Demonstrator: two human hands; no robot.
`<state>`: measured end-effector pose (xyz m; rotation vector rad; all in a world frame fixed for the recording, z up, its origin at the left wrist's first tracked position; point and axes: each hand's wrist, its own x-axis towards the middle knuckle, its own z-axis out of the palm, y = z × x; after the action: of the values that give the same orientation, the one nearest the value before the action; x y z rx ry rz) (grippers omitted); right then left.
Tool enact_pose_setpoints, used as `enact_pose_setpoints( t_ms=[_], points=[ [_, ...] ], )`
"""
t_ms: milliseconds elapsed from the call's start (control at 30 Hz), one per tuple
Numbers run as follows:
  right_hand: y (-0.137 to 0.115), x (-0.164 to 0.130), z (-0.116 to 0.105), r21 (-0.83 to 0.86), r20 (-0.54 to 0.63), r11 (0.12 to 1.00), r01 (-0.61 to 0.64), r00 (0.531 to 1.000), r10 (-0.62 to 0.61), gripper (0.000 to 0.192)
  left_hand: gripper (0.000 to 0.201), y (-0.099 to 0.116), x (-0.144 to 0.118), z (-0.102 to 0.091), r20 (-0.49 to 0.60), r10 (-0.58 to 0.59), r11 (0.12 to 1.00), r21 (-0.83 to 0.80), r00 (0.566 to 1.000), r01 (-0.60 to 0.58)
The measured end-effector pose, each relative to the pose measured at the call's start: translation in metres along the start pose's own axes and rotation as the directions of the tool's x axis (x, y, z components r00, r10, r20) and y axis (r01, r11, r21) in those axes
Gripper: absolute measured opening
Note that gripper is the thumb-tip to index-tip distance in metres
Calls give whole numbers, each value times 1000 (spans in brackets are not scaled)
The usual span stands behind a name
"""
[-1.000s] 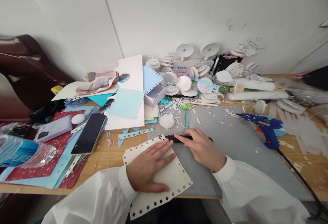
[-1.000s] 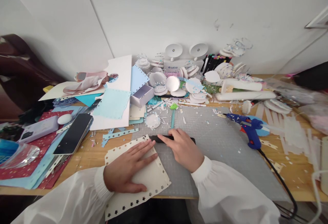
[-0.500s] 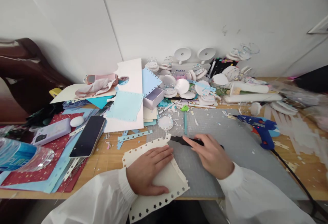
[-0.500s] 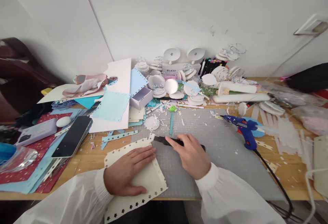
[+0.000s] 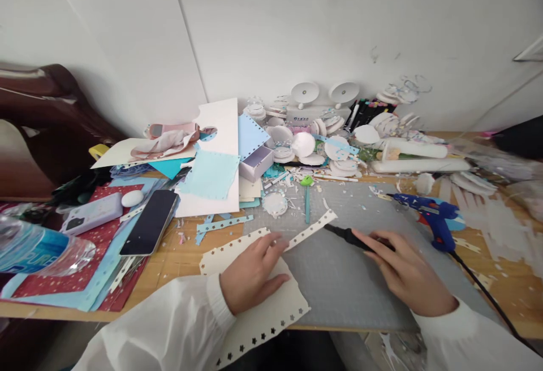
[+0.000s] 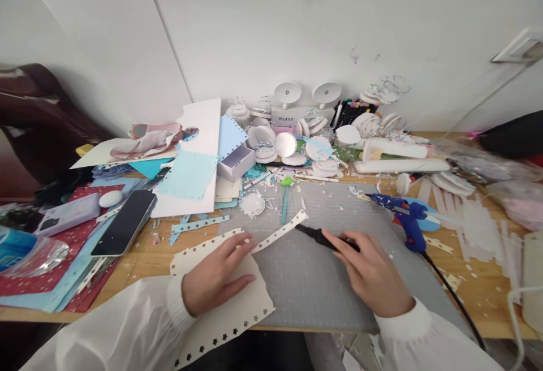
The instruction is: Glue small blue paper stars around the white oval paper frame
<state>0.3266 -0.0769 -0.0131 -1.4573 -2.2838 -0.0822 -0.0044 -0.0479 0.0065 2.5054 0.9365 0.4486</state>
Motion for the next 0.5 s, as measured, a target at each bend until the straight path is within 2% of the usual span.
enact_pose_setpoints(
  t_ms=[67,100,167,233,333,400,500],
  points=[
    [-15,6,-3,50,10,998,39,999,-39,46,61,3,13,5,-35,-86,996,30,996,87],
    [-21,9,-3,61,7,997,53,999,-54,46,55,3,20,7,-22,-115,991,66,993,116],
    [-26,13,-4,53,-7,997,56,998,-55,45,27,2,31,10,29,-128,980,157,991,121],
    [-20,13,-2,9,-19,1000,22,1000,-21,43,26,-2,36,6,31,-116,977,186,993,108],
    [8,5,5,-118,-33,992,-53,998,50,42,32,-10,29,-15,-107,-160,979,108,981,171],
    [30,-1,9,-214,-42,974,-81,996,73,40,33,-20,17,-36,-205,-246,959,88,947,268],
    [53,-1,10,-327,-46,940,-103,995,93,40,31,-43,-9,-65,-222,-402,889,137,888,437]
  ],
)
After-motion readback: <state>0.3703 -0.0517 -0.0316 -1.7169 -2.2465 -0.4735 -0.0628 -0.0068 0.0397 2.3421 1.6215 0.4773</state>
